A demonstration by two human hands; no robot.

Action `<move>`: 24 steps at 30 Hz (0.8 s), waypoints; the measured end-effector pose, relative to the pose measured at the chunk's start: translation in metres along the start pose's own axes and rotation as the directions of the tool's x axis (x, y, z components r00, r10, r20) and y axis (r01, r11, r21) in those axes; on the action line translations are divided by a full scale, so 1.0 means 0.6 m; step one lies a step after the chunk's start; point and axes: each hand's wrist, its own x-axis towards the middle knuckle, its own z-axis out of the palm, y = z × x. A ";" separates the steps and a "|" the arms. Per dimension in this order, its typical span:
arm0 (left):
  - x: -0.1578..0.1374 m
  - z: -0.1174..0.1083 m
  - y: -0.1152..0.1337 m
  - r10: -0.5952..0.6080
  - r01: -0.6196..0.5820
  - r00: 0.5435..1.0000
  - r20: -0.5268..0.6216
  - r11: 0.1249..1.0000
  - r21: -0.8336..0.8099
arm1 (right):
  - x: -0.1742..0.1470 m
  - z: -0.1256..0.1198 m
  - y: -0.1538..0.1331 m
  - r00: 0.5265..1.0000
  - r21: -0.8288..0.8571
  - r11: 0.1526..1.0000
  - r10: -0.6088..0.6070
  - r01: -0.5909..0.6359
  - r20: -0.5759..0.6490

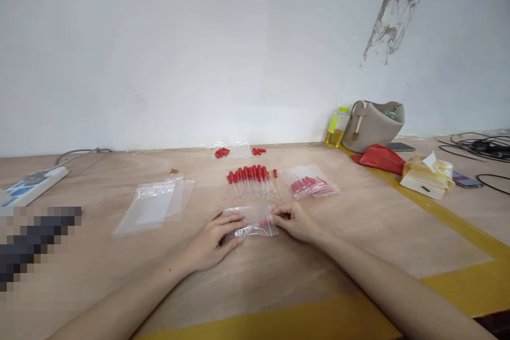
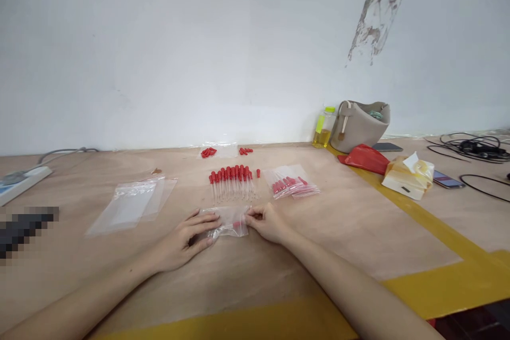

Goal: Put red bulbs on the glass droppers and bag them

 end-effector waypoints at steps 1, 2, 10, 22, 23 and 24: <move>0.000 0.000 0.000 -0.003 0.003 1.000 0.004 1.000 0.004 | -0.002 -0.003 -0.006 1.000 0.006 1.000 -0.018 0.018 0.025; 0.001 0.000 0.000 -0.004 0.004 1.000 0.007 1.000 0.007 | -0.003 -0.005 -0.011 0.999 0.017 1.000 -0.024 0.023 0.045; -0.001 -0.001 -0.002 0.029 -0.029 0.999 -0.019 1.000 -0.002 | -0.012 0.006 -0.016 0.990 -0.006 0.992 0.122 -0.123 -0.068; -0.005 0.001 -0.003 -0.023 0.012 0.996 -0.089 0.992 -0.128 | -0.005 -0.029 0.015 0.950 0.200 0.938 0.303 -0.284 -0.071; -0.004 -0.001 -0.001 -0.015 0.001 0.996 -0.089 0.989 -0.147 | -0.005 -0.033 0.015 0.950 0.168 0.942 0.305 -0.292 -0.061; -0.003 -0.003 0.002 -0.009 -0.006 0.996 -0.088 0.986 -0.168 | -0.004 -0.037 0.016 0.953 0.124 0.950 0.296 -0.286 -0.069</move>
